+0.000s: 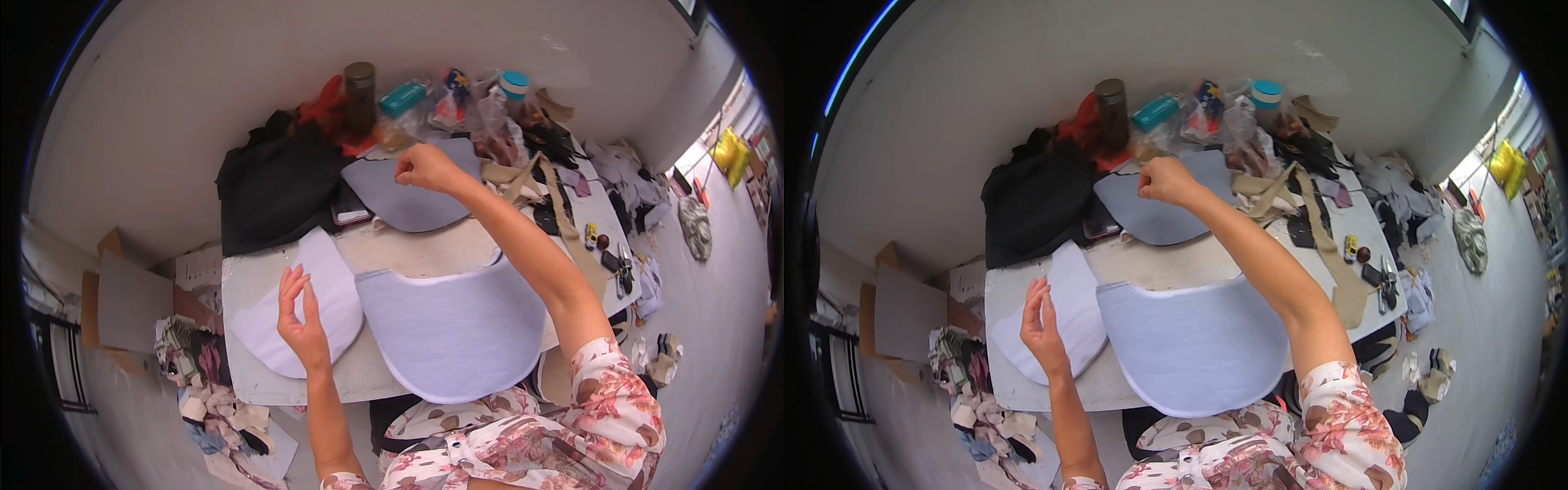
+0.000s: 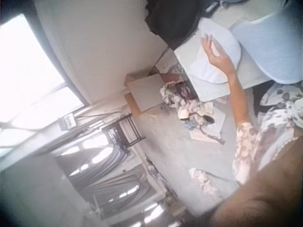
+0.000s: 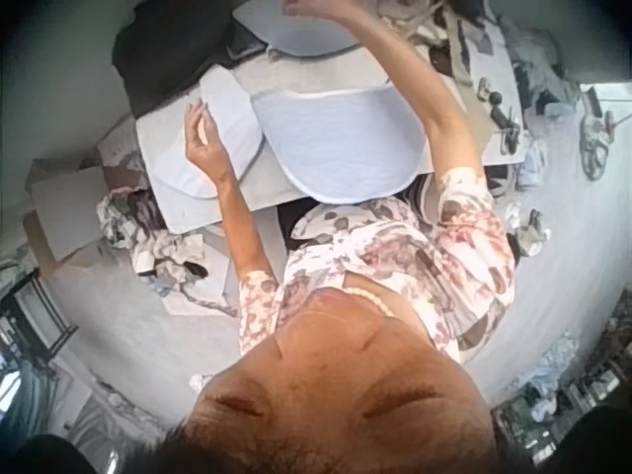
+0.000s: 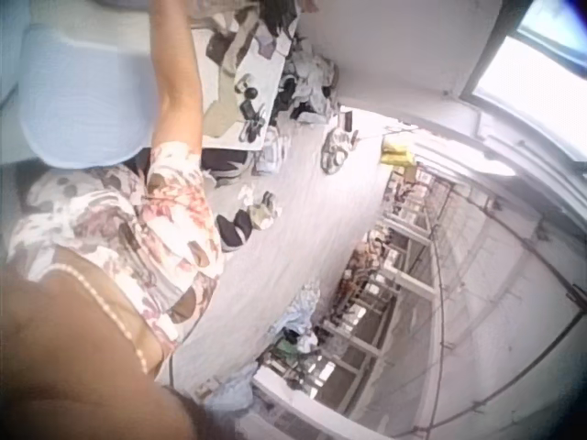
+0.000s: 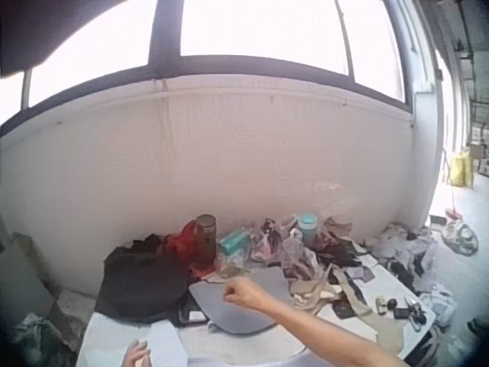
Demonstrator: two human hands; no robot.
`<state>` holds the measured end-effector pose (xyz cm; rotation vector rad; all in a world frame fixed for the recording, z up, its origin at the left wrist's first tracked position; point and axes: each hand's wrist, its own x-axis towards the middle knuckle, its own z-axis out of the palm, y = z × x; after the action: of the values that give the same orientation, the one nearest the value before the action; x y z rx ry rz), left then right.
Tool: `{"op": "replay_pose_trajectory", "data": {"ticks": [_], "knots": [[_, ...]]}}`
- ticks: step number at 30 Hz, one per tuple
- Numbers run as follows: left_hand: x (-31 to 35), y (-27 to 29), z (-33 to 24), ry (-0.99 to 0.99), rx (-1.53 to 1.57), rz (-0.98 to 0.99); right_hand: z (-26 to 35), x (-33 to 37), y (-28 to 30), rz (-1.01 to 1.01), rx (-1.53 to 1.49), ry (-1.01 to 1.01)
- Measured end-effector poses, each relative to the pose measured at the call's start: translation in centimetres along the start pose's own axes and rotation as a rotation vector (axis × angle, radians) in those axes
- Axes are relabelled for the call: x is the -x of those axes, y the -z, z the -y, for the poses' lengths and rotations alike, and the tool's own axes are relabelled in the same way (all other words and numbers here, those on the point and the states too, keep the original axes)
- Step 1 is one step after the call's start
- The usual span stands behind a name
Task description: The person repeatedly folds light-colored fabric pieces on a cluttered worktable, smoothing and stacking them. The person handles the fabric by hand, turning and aligning edges, then places folded pieces into a growing stack.
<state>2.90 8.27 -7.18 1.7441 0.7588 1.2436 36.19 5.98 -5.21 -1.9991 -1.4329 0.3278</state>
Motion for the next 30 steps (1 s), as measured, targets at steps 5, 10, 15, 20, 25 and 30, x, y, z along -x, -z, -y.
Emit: {"op": "replay_pose_trajectory", "data": {"ticks": [5,10,15,20,25,30], "knots": [[-1.4,-1.2,1.3,0.095,0.095,0.007,0.6,-3.6,-6.5,-0.092,0.289,0.066],[-3.4,-2.7,3.3,0.159,0.078,0.069,-2.5,-5.6,-9.5,-0.128,0.427,0.023],[-6.8,-5.8,5.0,0.473,0.293,0.109,-1.3,-4.1,-7.2,-0.185,0.225,0.054],[-10.3,-10.9,3.7,0.846,0.270,0.303,1.0,-1.1,-4.1,-0.248,0.150,0.182],[-11.6,-13.3,4.6,0.527,0.352,0.268,4.2,1.3,-1.9,-0.272,0.016,0.410],[-11.0,-12.6,-0.5,-0.279,-0.146,0.259,3.4,1.1,1.8,0.016,-0.294,0.368]]}}
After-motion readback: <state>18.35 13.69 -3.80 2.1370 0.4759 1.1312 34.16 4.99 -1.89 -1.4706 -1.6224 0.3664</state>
